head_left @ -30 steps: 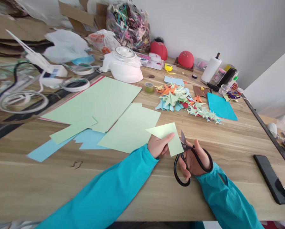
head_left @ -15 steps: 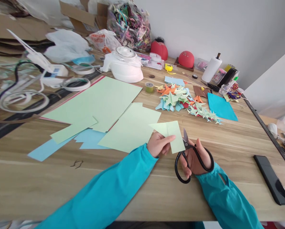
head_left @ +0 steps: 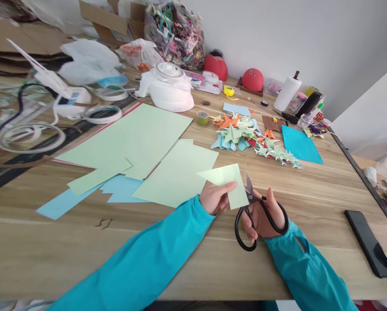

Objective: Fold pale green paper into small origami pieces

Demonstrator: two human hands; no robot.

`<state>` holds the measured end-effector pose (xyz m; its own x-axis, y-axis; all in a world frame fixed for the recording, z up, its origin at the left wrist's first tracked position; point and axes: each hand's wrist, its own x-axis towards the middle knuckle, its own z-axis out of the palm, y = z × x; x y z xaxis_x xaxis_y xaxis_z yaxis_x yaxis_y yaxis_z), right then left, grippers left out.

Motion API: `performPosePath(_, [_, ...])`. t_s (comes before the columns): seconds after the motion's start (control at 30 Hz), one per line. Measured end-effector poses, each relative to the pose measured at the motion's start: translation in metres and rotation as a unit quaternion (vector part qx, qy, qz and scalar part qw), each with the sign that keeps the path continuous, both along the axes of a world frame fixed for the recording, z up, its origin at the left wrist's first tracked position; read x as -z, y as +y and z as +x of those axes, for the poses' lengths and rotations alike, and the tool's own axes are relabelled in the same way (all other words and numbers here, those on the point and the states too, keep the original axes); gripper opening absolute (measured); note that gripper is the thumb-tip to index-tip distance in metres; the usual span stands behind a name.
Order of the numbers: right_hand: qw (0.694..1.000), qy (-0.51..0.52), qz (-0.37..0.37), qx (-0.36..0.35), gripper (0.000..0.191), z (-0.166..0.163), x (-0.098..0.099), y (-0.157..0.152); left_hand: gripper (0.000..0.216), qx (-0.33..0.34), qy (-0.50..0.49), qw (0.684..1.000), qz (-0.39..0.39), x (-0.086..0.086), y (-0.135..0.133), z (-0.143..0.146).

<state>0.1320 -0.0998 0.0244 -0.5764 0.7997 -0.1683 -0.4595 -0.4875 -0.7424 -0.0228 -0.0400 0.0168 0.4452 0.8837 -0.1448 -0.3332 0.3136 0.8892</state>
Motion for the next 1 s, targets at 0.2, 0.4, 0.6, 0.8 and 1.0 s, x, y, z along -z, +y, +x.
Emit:
performPosePath(0.2, [1.000,-0.002,0.005,0.009,0.071,0.0000,-0.0008,-0.0002,0.035,-0.014,-0.003,1.000,0.000,-0.0020,-0.0005,0.0009])
performPosePath(0.4, [0.999,-0.028,0.001,0.015,0.075,0.0005,-0.0011,-0.0003,0.035,-0.028,0.000,1.000,-0.005,-0.0059,-0.0018,0.0017])
performPosePath(0.6, [0.997,-0.069,-0.009,0.013,0.079,0.0017,-0.0026,-0.0012,0.036,-0.026,0.012,1.000,-0.001,-0.0052,0.0001,-0.0026])
performPosePath(0.8, [0.998,-0.062,-0.011,-0.010,0.077,0.0029,-0.0003,-0.0018,0.037,0.015,-0.001,1.000,-0.019,-0.0031,-0.0041,-0.0018])
performPosePath(1.0, [0.999,0.014,-0.001,-0.045,0.072,0.0049,0.0016,-0.0012,0.037,0.015,0.004,0.999,-0.039,-0.0048,-0.0071,0.0003])
